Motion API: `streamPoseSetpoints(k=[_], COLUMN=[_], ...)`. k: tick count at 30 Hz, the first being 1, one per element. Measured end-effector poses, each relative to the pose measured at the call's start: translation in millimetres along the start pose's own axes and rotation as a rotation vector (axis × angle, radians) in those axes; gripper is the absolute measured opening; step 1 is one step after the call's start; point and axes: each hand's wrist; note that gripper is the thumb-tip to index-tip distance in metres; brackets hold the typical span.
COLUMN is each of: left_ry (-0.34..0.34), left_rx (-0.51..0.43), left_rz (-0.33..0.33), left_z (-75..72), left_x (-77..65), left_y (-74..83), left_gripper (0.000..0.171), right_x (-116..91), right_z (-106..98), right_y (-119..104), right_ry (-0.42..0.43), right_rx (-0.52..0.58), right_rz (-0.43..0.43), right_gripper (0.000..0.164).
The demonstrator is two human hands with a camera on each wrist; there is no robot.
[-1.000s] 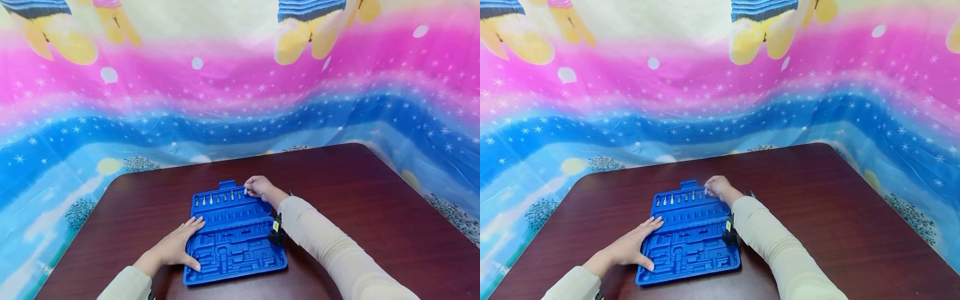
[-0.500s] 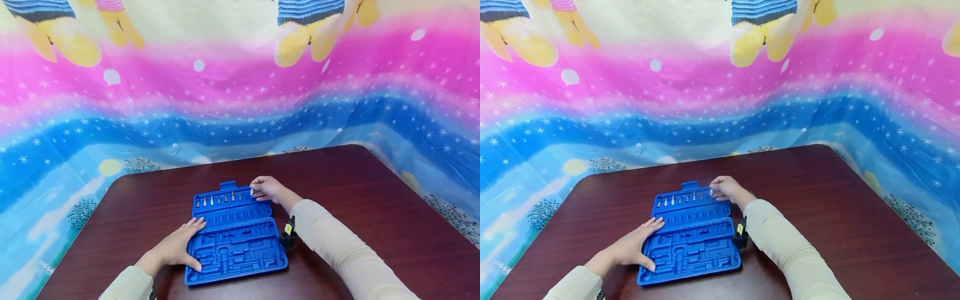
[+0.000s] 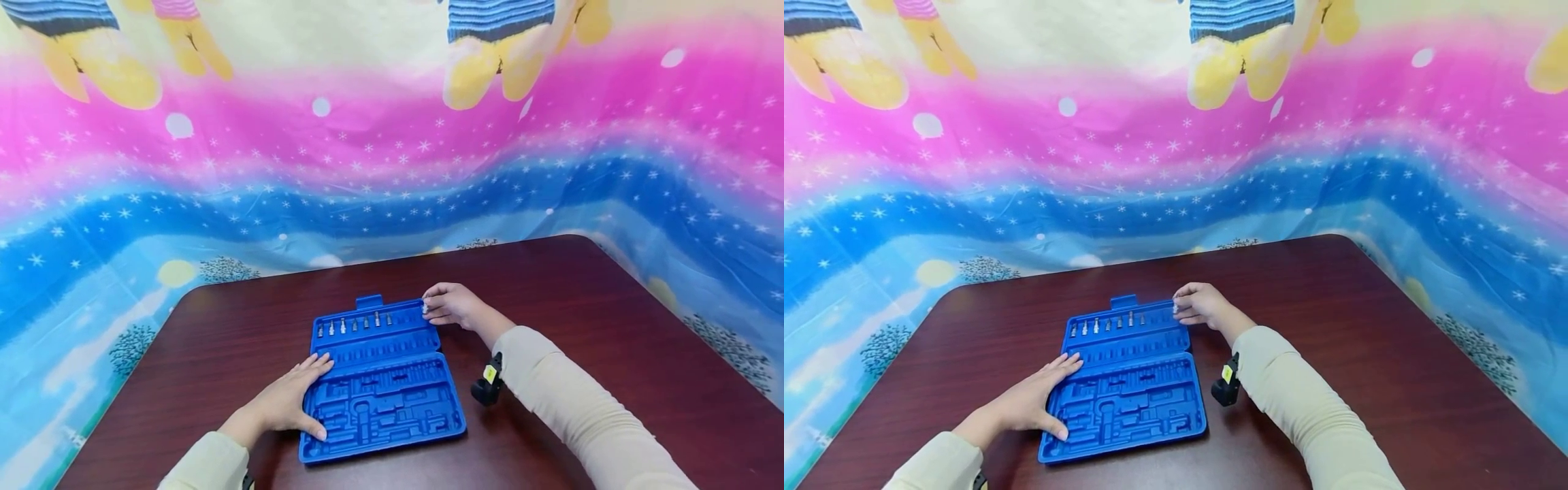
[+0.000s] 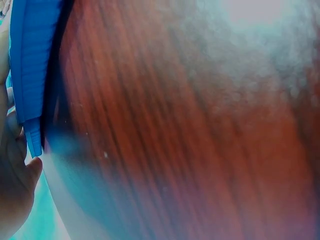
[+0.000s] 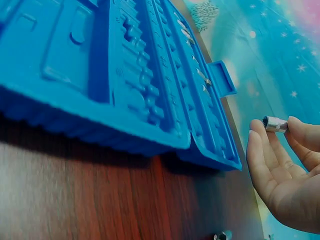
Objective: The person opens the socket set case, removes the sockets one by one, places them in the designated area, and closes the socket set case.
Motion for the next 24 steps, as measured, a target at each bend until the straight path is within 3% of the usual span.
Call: streamPoseSetpoints(k=[9, 24], left_ry=[-0.001, 0.005], left_rx=[-0.005, 0.000], left_rz=[-0.001, -0.010], left_z=[-2.0, -2.1], left_x=[-1.2, -3.0], left_y=[0.8, 3.2], left_gripper=[0.106, 0.106], right_x=[-8, -10], right_z=[-21, -64], right_y=[-1, 4], right_ry=[0.022, 0.077], right_rx=[-0.029, -0.134], right_rz=[-0.028, -0.102], right_gripper=[0.019, 0.031])
Point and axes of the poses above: each hand's wrist, its own x-axis towards the middle knuckle, its own z-axis out of the palm, y = z × x, and after that the axes turned 9 degrees about y, right-handed
